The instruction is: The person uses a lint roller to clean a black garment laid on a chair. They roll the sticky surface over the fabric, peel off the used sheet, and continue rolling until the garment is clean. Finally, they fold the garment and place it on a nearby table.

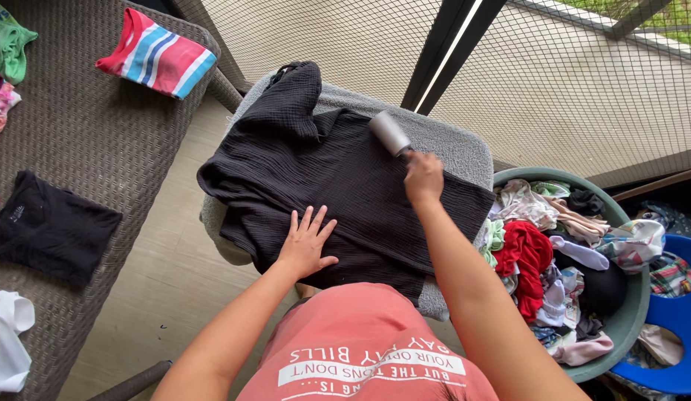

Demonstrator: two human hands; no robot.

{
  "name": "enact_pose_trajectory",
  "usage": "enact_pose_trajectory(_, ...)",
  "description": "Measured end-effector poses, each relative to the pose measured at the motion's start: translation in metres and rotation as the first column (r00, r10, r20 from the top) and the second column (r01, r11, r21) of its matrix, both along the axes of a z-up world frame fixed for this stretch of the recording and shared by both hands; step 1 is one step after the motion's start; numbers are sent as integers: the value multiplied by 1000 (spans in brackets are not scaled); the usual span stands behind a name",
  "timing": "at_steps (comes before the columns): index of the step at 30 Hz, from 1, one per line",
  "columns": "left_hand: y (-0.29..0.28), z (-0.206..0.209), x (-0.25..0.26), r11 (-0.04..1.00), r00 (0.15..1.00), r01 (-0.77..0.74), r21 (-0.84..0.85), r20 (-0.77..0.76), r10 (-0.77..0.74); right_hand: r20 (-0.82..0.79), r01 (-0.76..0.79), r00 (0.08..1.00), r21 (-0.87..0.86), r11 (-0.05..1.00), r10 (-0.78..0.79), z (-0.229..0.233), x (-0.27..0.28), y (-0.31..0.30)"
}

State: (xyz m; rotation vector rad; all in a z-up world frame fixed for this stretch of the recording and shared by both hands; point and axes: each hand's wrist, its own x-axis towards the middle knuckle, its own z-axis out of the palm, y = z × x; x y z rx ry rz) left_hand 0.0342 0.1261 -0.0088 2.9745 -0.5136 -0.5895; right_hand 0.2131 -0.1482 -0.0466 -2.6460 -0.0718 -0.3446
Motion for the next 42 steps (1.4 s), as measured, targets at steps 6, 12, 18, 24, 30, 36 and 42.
enact_pose_trajectory(6,23,10,10,992,998,-29,-124,55,36,88,-349,937,256,901,338,16,-60,24)
enact_pose_trajectory(12,39,18,14,993,998,66,-103,20,-65,-72,-391,910,173,904,408,7,-66,62)
enact_pose_trajectory(18,59,6,38,956,987,162,-246,53,-153,-72,121,990,3,993,-120,-3,29,53)
enact_pose_trajectory(24,91,-27,138,885,963,202,-421,249,-101,-440,496,753,-110,861,-490,5,8,-8)
enact_pose_trajectory(30,92,4,217,971,965,222,87,124,-232,-559,419,691,-208,884,-459,-11,-24,-95)
enact_pose_trajectory(36,72,41,233,998,997,53,38,58,-55,-500,572,537,-376,729,-679,21,-74,-212)
enact_pose_trajectory(42,46,14,145,864,911,404,-300,214,-352,-332,613,673,-250,750,-661,68,-103,-189)
